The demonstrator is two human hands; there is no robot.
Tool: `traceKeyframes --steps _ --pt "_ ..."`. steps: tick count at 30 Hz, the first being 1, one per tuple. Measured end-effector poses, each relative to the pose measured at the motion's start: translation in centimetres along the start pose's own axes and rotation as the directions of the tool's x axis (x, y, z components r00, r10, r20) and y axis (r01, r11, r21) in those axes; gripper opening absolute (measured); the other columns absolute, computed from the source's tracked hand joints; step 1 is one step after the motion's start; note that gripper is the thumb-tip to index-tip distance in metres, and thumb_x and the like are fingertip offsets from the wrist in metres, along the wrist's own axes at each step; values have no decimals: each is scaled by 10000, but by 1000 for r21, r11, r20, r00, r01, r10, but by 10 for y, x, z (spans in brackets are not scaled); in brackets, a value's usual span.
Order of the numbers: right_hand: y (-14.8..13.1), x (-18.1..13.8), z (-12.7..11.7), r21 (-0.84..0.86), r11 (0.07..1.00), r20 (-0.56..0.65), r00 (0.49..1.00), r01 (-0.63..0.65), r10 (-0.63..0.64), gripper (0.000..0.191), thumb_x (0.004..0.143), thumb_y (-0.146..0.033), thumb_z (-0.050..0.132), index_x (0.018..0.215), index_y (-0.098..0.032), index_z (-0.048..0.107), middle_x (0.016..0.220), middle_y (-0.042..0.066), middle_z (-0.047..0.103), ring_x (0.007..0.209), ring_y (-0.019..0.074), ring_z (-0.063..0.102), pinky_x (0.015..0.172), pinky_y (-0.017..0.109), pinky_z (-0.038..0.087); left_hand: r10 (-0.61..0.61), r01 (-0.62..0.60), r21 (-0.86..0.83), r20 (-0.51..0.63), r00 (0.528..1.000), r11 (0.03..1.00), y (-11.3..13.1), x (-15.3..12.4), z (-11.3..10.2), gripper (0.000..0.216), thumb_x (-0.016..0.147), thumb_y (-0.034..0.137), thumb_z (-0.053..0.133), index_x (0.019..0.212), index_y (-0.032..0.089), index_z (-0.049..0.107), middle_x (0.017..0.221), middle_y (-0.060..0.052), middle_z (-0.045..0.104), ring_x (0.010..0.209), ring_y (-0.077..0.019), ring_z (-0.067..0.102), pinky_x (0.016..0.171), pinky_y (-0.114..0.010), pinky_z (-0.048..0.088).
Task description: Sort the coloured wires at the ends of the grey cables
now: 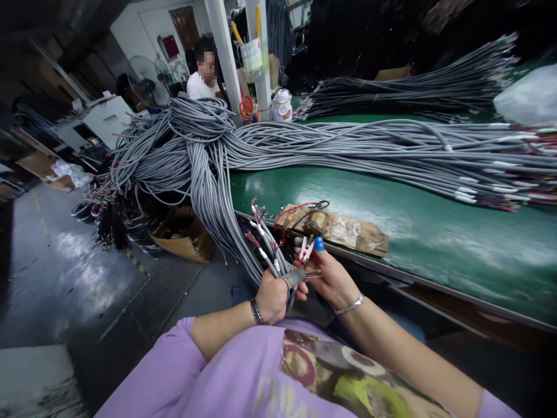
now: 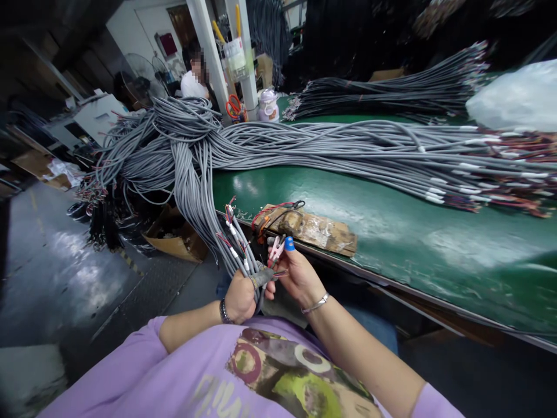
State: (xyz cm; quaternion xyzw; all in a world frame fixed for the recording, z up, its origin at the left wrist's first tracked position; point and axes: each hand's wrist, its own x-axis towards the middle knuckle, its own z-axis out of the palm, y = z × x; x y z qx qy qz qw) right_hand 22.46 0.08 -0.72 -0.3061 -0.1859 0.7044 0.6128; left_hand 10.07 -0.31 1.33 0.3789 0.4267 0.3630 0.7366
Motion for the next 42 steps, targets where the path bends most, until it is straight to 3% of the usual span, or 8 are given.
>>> traceKeyframes --steps 5,10,18,22,26,35,42 --pt "0 1 0 81 997 -154 988 2 11 304 780 -534 682 786 -230 688 689 26 693 528 166 597 507 299 517 -11 11 26 -17 1000 1000 -2 -1 -1 421 569 473 803 656 130 576 515 -2 579 425 -85 514 418 -197 420" --pt "-4 -2 -1 75 997 -92 996 -5 12 410 781 -616 634 777 -209 672 778 45 707 579 144 609 552 275 523 -16 16 17 -8 1000 1000 3 -8 -2 450 539 494 808 669 132 576 510 -3 576 421 -92 514 411 -207 423" --pt "-11 -4 -1 12 1000 -103 995 5 -4 268 799 -459 690 832 -194 708 790 37 729 606 144 625 584 279 508 30 -31 -32 -48 998 999 9 -10 -2 434 556 485 811 671 133 585 515 0 587 411 -85 510 408 -199 414" --pt "-9 -6 2 29 997 53 996 -76 74 419 782 -615 626 848 -207 696 666 20 681 450 169 578 461 333 478 35 -36 -27 -59 998 999 10 -8 3 434 567 494 806 647 128 586 506 0 580 401 -78 500 411 -197 410" --pt "-8 -6 4 46 991 146 982 -126 118 421 790 -624 607 905 -228 691 597 -2 644 390 187 553 403 346 449 40 -41 -13 -67 997 999 9 -5 7 450 565 510 804 639 133 570 506 -4 580 402 -81 499 404 -197 394" --pt "-4 0 5 103 994 -22 999 -35 38 349 774 -551 683 817 -205 692 606 13 668 438 156 560 400 283 461 42 -42 2 -60 997 999 1 -2 4 426 577 484 801 626 123 580 487 -1 574 377 -73 489 390 -184 392" --pt "-5 -6 -7 96 994 -34 997 -61 64 394 726 -603 702 792 -216 674 830 35 722 646 161 631 570 286 524 61 -62 -3 -43 997 998 -2 -8 -3 415 590 477 802 646 125 590 518 -8 596 406 -80 514 400 -185 422"
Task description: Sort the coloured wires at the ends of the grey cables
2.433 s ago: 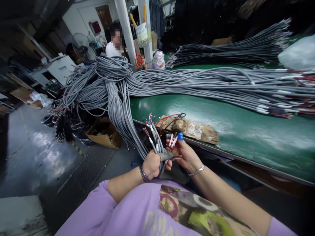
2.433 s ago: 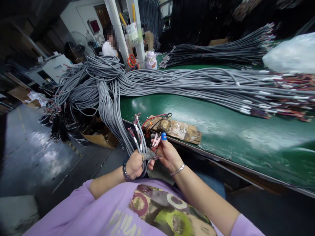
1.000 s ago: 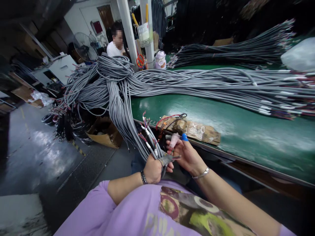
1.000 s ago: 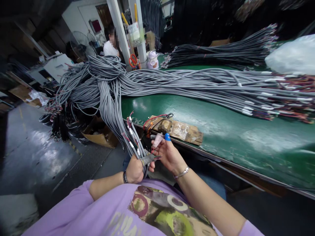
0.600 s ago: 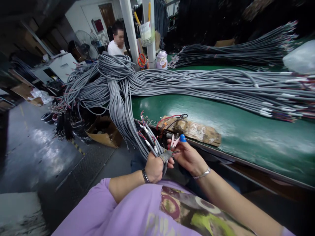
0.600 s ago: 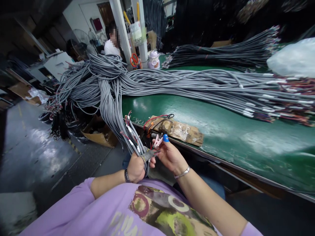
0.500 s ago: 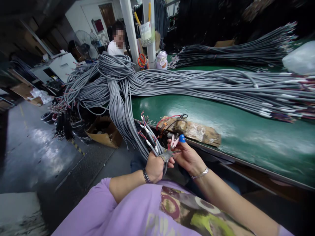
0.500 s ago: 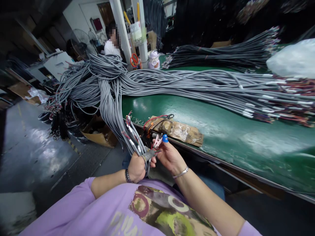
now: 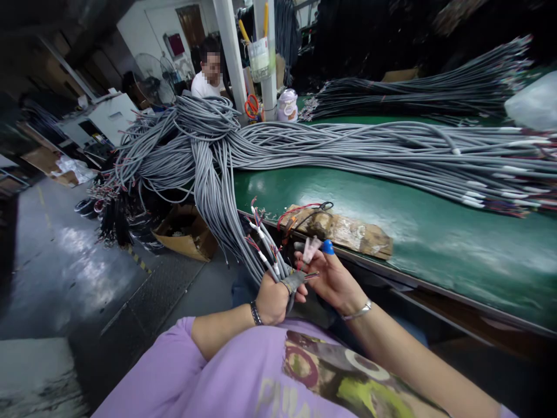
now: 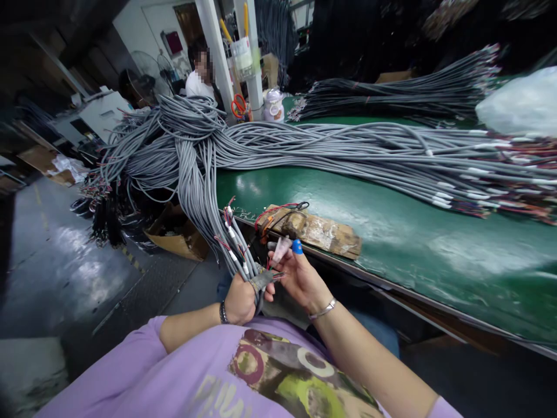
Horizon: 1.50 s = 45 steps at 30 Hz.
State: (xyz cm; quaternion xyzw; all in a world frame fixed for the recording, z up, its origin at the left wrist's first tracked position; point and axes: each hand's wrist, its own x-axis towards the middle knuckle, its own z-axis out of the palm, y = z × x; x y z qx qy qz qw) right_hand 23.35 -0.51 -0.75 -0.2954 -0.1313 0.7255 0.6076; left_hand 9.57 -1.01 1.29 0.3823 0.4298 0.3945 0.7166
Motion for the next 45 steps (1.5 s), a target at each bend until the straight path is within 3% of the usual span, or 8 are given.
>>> traceKeyframes --steps 6,12,19,24,28,34,39,45 --pt "-17 -13 -12 -360 920 120 971 -153 208 410 644 -525 804 820 -172 690 729 26 677 645 150 617 645 294 498 5 -9 70 56 998 998 -6 -2 -13 422 614 501 785 661 128 595 534 -17 607 428 -93 537 420 -200 446" --pt "-26 -21 7 -694 720 160 975 1 153 370 671 -490 783 697 -156 625 634 19 665 591 141 589 623 283 454 -4 -32 211 171 985 977 -6 -1 -16 383 653 469 759 621 128 586 535 -20 598 440 -100 544 466 -229 482" --pt "-19 -34 16 -834 540 176 982 112 68 373 716 -543 704 711 -177 633 637 12 664 591 156 582 614 295 472 -211 96 380 272 939 920 3 1 -19 361 613 432 776 675 120 606 511 -26 600 430 -129 559 466 -257 481" --pt "-10 -41 -1 -756 632 30 973 172 -229 434 707 -590 697 860 -185 663 786 33 669 710 166 589 691 304 487 -108 77 245 118 987 967 -2 4 -19 420 624 508 758 671 126 589 534 -35 617 430 -127 565 454 -245 464" --pt "8 -48 -2 -701 701 -19 979 131 -203 432 653 -549 764 867 -193 646 813 54 676 723 178 593 661 303 490 -60 50 158 60 996 986 -7 7 -17 430 614 512 775 686 128 595 539 -29 619 445 -121 569 465 -235 468" --pt "17 -48 13 -523 840 13 987 143 -160 321 719 -475 730 724 -220 536 561 -25 584 544 152 562 591 315 487 -99 67 173 185 978 983 -5 7 -21 440 616 516 784 699 117 618 552 -49 637 476 -155 607 511 -272 501" --pt "7 -37 21 -581 810 92 995 86 -40 342 689 -458 761 715 -205 531 515 -41 558 446 124 519 484 276 431 -74 10 251 246 966 968 3 1 -23 434 579 479 816 743 115 646 586 -48 657 528 -194 643 559 -319 535" --pt "4 -30 23 -642 757 90 992 123 -85 381 704 -538 732 741 -215 534 511 -37 534 468 139 504 506 298 434 -97 79 138 134 986 987 -6 5 -25 471 602 521 791 771 115 625 572 -54 655 527 -201 652 556 -322 540"
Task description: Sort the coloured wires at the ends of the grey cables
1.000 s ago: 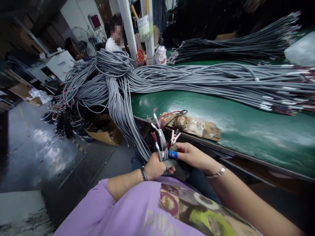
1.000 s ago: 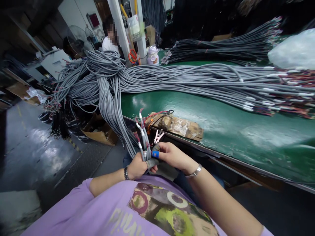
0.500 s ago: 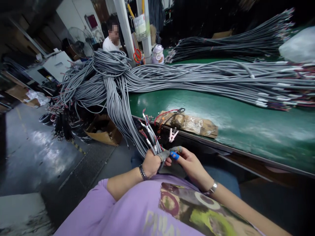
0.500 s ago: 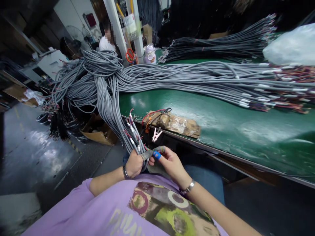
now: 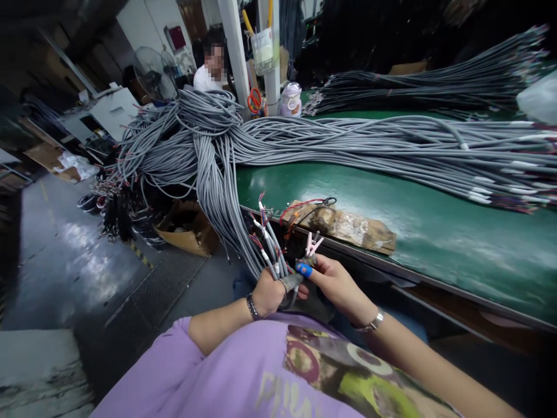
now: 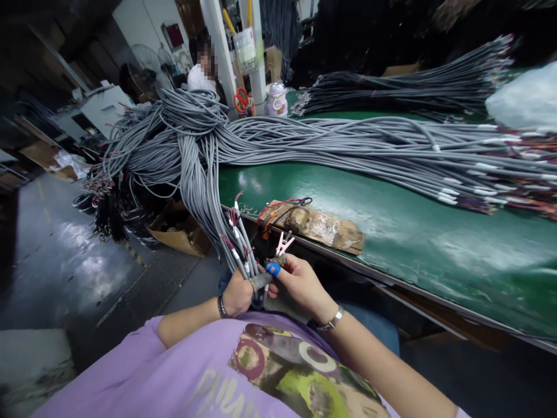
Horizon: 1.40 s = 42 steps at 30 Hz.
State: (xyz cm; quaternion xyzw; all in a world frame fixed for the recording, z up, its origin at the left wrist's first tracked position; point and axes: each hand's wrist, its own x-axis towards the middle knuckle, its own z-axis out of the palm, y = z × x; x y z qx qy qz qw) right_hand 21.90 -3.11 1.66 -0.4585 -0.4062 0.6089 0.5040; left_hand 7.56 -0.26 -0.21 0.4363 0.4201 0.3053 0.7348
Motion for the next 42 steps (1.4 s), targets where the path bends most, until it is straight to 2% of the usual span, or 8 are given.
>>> traceKeyframes --steps 4,11,16,20,25,31,34,42 --pt "1 1 -2 -115 992 -157 985 50 -68 430 628 -578 773 662 -208 556 602 -7 548 558 138 481 555 298 438 -19 14 -110 -48 999 994 -1 3 1 484 585 518 801 777 119 605 574 -55 654 573 -214 674 585 -324 547" --pt "8 2 -1 -107 994 -224 973 34 -57 410 657 -547 759 632 -205 535 595 -18 493 563 122 412 549 282 376 -25 0 -159 -153 988 987 6 0 4 511 527 523 821 738 139 559 508 -15 604 522 -195 654 506 -264 501" --pt "-2 2 6 -100 995 -133 991 0 -13 387 680 -553 731 720 -208 562 608 -6 551 558 137 477 550 293 415 -6 -9 -116 -132 991 993 -1 3 0 481 562 521 805 727 132 576 532 -34 620 520 -193 650 482 -255 489" --pt "-10 4 9 -136 990 -66 998 -26 17 386 647 -511 769 703 -224 516 529 -19 557 506 152 522 528 301 441 8 -13 -63 -75 997 998 -8 5 -2 439 614 509 779 739 125 607 559 -48 638 556 -203 663 525 -282 521" --pt "-8 3 6 -198 979 -40 998 -46 39 347 700 -492 727 675 -216 519 521 -6 593 494 153 557 512 285 439 8 -6 32 -63 998 999 -6 1 -1 427 609 505 776 736 128 618 568 -41 641 507 -171 632 534 -287 528" --pt "-2 -1 7 -178 984 -27 1000 7 -12 338 688 -490 743 678 -220 539 488 -13 578 447 153 548 473 287 436 -20 15 73 69 997 997 3 -1 -2 423 565 499 791 706 139 618 547 -27 625 514 -173 621 527 -284 512" --pt "2 -2 9 -136 990 -21 999 20 -23 331 691 -483 748 700 -221 546 492 -19 572 434 149 536 463 291 433 -28 25 47 72 997 999 5 -3 -2 445 552 516 796 691 137 608 519 -23 605 508 -180 619 523 -293 512" --pt "11 -4 17 173 985 -82 997 2 13 320 747 -448 721 710 -230 490 502 -39 529 472 144 515 517 312 432 -1 -3 -71 -49 999 997 1 -2 0 510 586 582 773 702 115 601 551 -58 635 485 -164 618 518 -281 513"
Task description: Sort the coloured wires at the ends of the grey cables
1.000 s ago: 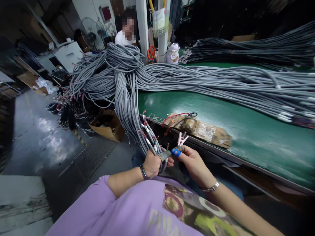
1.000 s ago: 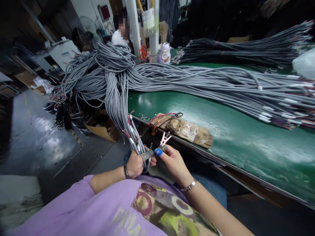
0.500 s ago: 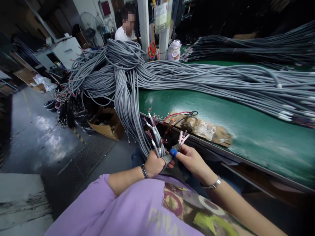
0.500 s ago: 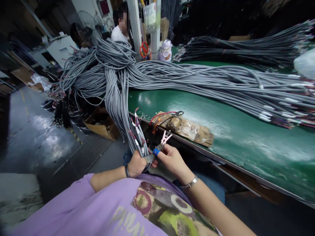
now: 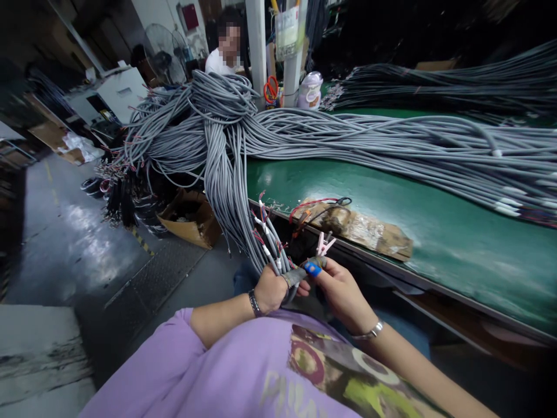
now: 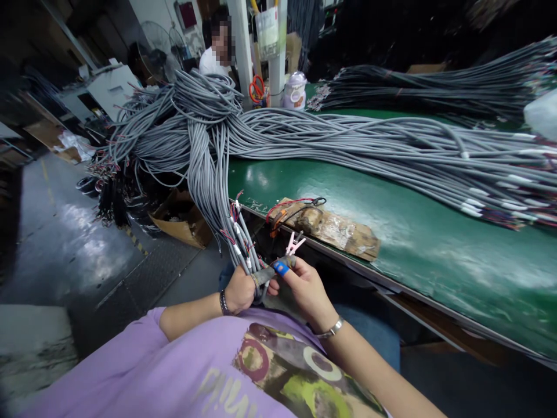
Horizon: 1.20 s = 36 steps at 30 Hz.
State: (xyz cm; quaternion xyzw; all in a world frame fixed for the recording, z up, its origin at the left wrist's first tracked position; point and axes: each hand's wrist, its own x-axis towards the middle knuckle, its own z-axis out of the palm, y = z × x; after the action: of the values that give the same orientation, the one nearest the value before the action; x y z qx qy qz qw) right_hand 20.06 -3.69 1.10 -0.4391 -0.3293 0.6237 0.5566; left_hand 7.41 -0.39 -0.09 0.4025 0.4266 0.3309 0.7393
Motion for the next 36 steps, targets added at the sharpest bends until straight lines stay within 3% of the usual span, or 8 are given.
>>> traceKeyframes --steps 6,12,17,20,24,28,31,36 --pt "3 2 4 197 978 -14 998 -62 66 301 739 -396 726 680 -225 485 497 -54 483 452 126 480 469 292 415 21 -21 -34 -5 1000 999 -2 1 1 469 625 534 771 782 116 625 580 -58 654 563 -193 664 574 -300 542" --pt "8 3 2 -22 999 -57 998 -33 31 275 674 -351 783 728 -217 549 420 -63 496 344 124 464 384 267 384 -15 0 125 117 993 992 -2 -1 -2 448 588 511 793 731 118 633 545 -43 636 488 -172 619 513 -286 517" --pt "14 4 2 164 985 -114 991 -56 75 249 770 -407 675 733 -238 496 434 -73 460 377 133 473 408 276 394 -3 2 70 15 1000 998 1 -1 1 494 591 580 767 674 119 610 547 -56 637 463 -149 597 518 -281 513" --pt "13 4 2 179 982 -104 991 -66 85 283 761 -416 688 696 -233 482 473 -63 460 409 132 481 427 284 407 8 -8 63 -1 1000 998 0 0 1 478 596 561 773 659 119 603 537 -54 633 446 -140 585 474 -251 481" --pt "15 5 -7 174 984 -86 995 -43 59 286 739 -437 725 689 -211 557 548 -25 519 492 140 515 477 290 445 14 -14 29 -7 1000 999 -1 2 -1 451 589 516 795 659 117 596 517 -34 617 422 -119 560 456 -237 472" --pt "19 9 -24 300 951 -133 984 -70 115 270 694 -424 776 695 -189 644 631 -4 586 571 122 531 554 255 489 5 -6 -44 -12 1000 999 4 2 -2 456 545 489 824 673 119 591 519 -22 615 425 -117 559 460 -245 488" --pt "15 16 -34 349 932 -157 974 -99 163 326 702 -502 756 735 -187 681 682 12 625 600 120 548 580 244 500 -13 14 -71 20 1000 997 11 2 -2 451 530 469 835 666 116 589 512 -21 606 414 -115 551 443 -244 482" --pt "-3 29 -40 275 956 -54 991 -104 123 406 717 -593 714 782 -193 697 702 22 648 573 123 544 549 252 472 -86 98 -82 144 986 992 25 8 2 480 470 452 859 687 129 577 511 -14 592 416 -114 536 405 -232 453"
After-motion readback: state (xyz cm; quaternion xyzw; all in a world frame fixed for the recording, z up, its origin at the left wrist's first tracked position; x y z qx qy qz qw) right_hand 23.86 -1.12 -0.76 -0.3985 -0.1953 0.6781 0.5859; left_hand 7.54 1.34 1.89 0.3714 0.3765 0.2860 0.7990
